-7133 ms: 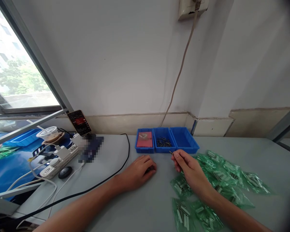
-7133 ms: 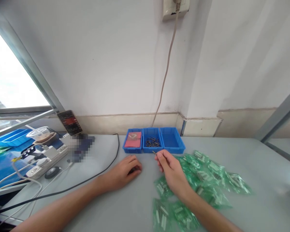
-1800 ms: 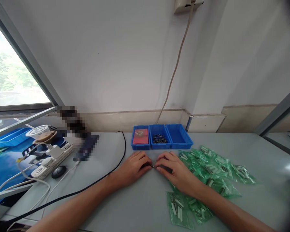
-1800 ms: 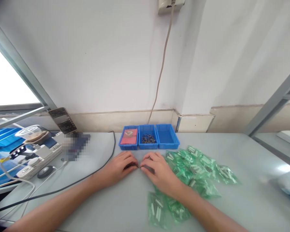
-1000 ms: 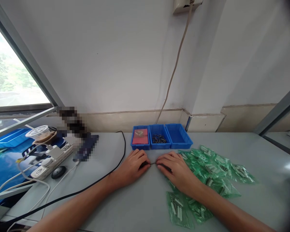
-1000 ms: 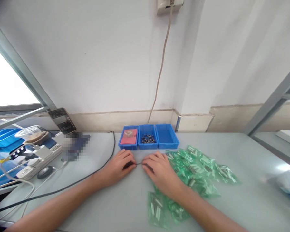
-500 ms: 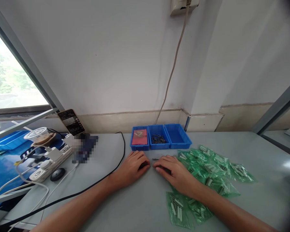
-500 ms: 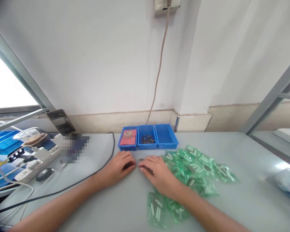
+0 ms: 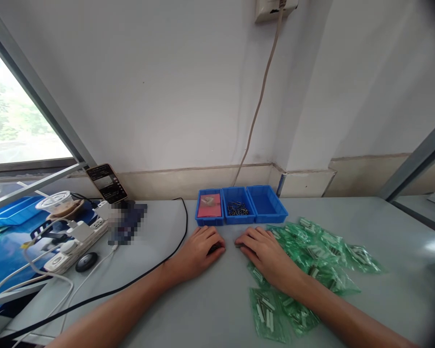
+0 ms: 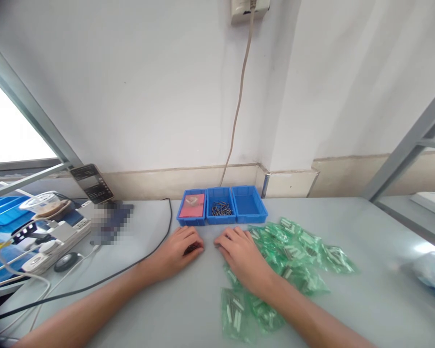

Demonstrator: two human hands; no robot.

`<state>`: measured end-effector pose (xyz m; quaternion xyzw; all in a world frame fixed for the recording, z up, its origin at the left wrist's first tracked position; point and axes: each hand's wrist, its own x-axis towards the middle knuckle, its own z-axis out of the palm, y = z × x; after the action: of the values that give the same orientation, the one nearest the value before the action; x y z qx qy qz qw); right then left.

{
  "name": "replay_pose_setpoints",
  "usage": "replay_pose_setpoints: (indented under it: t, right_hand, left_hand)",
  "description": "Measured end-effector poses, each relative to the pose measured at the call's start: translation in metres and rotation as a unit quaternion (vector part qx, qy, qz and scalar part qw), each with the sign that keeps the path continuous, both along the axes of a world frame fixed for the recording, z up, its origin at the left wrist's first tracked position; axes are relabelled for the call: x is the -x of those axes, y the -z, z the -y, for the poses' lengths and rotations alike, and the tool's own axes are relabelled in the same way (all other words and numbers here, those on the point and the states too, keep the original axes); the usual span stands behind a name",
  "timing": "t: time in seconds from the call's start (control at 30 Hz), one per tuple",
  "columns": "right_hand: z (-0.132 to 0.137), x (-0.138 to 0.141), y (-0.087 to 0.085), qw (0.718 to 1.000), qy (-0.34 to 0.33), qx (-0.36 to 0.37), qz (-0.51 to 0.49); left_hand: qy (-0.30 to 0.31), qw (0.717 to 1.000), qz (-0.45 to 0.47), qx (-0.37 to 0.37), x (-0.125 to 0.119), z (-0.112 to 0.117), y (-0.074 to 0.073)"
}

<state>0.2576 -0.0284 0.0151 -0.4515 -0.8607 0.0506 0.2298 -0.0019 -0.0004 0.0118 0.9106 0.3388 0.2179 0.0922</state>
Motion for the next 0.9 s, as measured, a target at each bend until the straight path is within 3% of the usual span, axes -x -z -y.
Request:
replay_pose_setpoints:
  t: [0.47,0.9]
  right_hand:
    - [0.001,0.0,0.009,0.997,0.028,-0.039,0.066]
    - [0.004,0.002,0.004,0.995,0.036,-0.034,0.082]
  left_hand:
    - [0.004,1.0,0.004,0.013,0.0,0.001,-0.003]
    - [0.007,1.0,0.006,0.011,0.0,-0.001,0.0]
